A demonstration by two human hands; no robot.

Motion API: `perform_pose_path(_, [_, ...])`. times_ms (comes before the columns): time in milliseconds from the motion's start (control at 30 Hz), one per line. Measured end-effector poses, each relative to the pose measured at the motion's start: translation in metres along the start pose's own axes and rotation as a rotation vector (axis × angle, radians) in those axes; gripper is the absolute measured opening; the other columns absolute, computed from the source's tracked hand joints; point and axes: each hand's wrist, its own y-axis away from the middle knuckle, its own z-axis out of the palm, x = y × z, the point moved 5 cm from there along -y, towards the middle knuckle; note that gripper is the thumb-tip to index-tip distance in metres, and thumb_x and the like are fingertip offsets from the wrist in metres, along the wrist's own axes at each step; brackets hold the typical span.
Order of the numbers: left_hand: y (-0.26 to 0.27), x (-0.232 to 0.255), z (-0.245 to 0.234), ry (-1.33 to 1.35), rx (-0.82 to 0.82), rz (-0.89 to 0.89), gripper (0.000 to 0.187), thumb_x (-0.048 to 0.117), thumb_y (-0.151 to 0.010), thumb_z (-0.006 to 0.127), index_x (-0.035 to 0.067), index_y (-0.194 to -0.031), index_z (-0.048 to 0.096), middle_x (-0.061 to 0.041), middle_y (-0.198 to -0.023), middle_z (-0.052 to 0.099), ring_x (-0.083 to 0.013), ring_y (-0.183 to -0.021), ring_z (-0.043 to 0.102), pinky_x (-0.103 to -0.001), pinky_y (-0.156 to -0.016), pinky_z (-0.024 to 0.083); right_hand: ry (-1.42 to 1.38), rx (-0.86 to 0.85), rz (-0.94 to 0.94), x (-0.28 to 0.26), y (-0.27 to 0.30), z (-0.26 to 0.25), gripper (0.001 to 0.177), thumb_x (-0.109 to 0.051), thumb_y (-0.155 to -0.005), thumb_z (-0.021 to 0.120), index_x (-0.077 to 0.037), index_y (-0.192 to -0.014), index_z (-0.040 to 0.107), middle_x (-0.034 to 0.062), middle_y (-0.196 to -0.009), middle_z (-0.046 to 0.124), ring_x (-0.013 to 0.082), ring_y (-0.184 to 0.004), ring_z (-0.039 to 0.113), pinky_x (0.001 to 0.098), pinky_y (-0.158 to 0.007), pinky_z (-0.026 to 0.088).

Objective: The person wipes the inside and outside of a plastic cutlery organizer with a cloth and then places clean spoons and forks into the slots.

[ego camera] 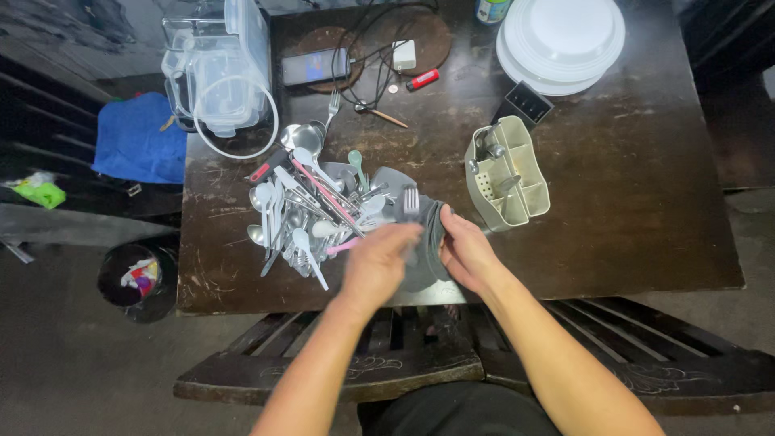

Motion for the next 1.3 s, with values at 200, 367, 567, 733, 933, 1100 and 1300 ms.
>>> perform_pose_path(200, [0.014,0.011,0.024,0.002,-0.099,0.232,0.019,-0.001,-0.085,0.067,0.008,-0.101,0.071,-0.010,-0.102,0.072,-0.0324,-0.094,0.071,-0.040,-0.083,0.056,0.030,-0.131,0.010,-0.001,0.003,0.003,0.031,-0.023,-0.107,0.048,-0.002,-0.125,0.062,0.0083,-0.116,0.069,0.0147,-0.101,0.068,0.0318,-0.089,0.056])
perform_pose_path(367, [0.010,-0.020,0.037,0.229,-0.179,-0.289,0.013,0.004,-0.088,0.068,0.003,-0.101,0.069,-0.010,-0.091,0.075,-0.0203,-0.074,0.074,-0.034,-0.068,0.059,0.086,-0.179,-0.106,0.005,-0.004,-0.007,0.018,-0.011,-0.104,0.063,0.001,-0.117,0.065,0.0088,-0.106,0.072,0.0148,-0.090,0.068,0.0317,-0.079,0.056])
perform_pose_path(567, [0.018,-0.021,0.054,0.313,-0.044,-0.766,0.023,0.016,-0.093,0.063,0.000,-0.111,0.064,-0.010,-0.074,0.072,-0.0161,-0.054,0.068,-0.032,-0.051,0.055,0.200,0.013,-0.341,-0.003,-0.007,-0.016,0.016,0.000,-0.094,0.072,0.002,-0.109,0.066,0.0063,-0.099,0.075,0.0115,-0.084,0.068,0.0287,-0.075,0.056])
perform_pose_path(733, [0.027,-0.007,0.054,0.196,-0.087,-0.712,0.025,0.020,-0.098,0.061,-0.002,-0.103,0.072,-0.010,-0.066,0.068,-0.0158,-0.050,0.067,-0.031,-0.050,0.053,0.497,0.126,-0.370,-0.011,-0.004,-0.014,0.020,-0.003,-0.090,0.074,0.002,-0.108,0.068,0.0033,-0.094,0.075,0.0064,-0.079,0.066,0.0257,-0.068,0.053])
perform_pose_path(933, [0.031,0.002,0.059,0.324,-0.190,-0.728,0.024,0.020,-0.097,0.061,-0.001,-0.101,0.072,-0.008,-0.066,0.068,-0.0145,-0.048,0.066,-0.033,-0.045,0.053,0.796,0.361,-0.551,-0.031,0.004,-0.020,0.022,-0.023,-0.098,0.070,-0.003,-0.089,0.074,-0.0021,-0.075,0.070,0.0031,-0.068,0.057,0.0233,-0.060,0.048])
perform_pose_path(1100, [0.031,0.015,0.058,0.260,-0.155,-0.639,0.024,0.021,-0.098,0.060,0.000,-0.099,0.072,-0.007,-0.063,0.067,-0.0144,-0.046,0.066,-0.032,-0.048,0.053,0.642,0.404,-0.519,-0.024,-0.002,-0.039,0.035,-0.028,-0.104,0.068,-0.001,-0.082,0.070,-0.0019,-0.073,0.064,0.0036,-0.066,0.050,0.0244,-0.057,0.042])
perform_pose_path(1300, [0.033,0.001,0.061,0.295,-0.039,-0.707,0.025,0.021,-0.099,0.057,-0.001,-0.092,0.068,-0.006,-0.062,0.066,-0.0150,-0.046,0.066,-0.033,-0.047,0.052,0.278,0.221,-0.209,0.008,-0.003,-0.022,0.024,-0.023,-0.102,0.068,-0.002,-0.091,0.068,0.0011,-0.079,0.069,0.0079,-0.066,0.056,0.0266,-0.057,0.044])
